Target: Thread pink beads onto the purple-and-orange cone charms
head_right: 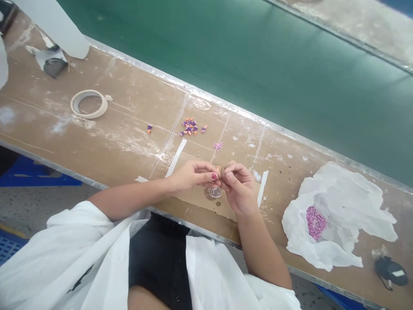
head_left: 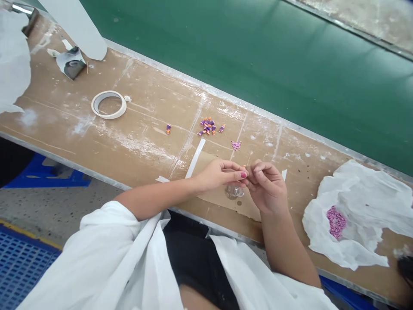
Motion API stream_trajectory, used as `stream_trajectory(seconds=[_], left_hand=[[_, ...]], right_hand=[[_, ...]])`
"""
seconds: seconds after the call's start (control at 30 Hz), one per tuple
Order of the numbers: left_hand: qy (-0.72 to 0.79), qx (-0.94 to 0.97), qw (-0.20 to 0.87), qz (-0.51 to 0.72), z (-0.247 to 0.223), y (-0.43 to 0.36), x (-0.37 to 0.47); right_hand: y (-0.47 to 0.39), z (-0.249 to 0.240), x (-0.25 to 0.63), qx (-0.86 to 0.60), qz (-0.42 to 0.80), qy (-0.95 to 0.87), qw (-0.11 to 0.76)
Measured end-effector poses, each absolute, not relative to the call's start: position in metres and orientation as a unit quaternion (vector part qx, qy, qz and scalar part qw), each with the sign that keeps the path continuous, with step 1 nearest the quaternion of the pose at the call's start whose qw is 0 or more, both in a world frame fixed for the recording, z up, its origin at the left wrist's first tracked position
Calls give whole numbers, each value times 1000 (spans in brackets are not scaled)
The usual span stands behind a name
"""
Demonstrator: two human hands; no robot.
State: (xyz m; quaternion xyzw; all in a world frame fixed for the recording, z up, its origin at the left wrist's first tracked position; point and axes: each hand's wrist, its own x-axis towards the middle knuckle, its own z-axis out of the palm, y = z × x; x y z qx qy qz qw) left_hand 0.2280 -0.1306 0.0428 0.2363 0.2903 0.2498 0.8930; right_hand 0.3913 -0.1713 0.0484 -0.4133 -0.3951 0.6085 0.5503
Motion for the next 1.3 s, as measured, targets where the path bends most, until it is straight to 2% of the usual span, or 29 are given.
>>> stream_trajectory(seconds=[0.23,0.43,0.5,0.6,0.77,0.93,1.17,1.3], left_hand=[[288,243,894,243,44,-138,228],[261,294,889,235,47,-137,223],[242,317,882,251,48,-138,223],[231,382,844,296,48,-141,223],[243,544,712,372,46,-142,223],[226,616,634,410,44,-142,221],[174,674,578,426,34,-143,223],[210,661,603,394,33,-141,223]], right_hand=[[-188,38,390,-411,512,-500,565],[-194,42,385,-454,258,-637,567],[-195,44,383,-457,209,-654,565],[-197,46,380,-459,199,-658,563],[-198,49,377,-463,220,-645,567],[-198,52,377,-466,224,-651,555],[-197,56,382,-459,222,-685,522],[-192,59,395,-433,229,-710,506]])
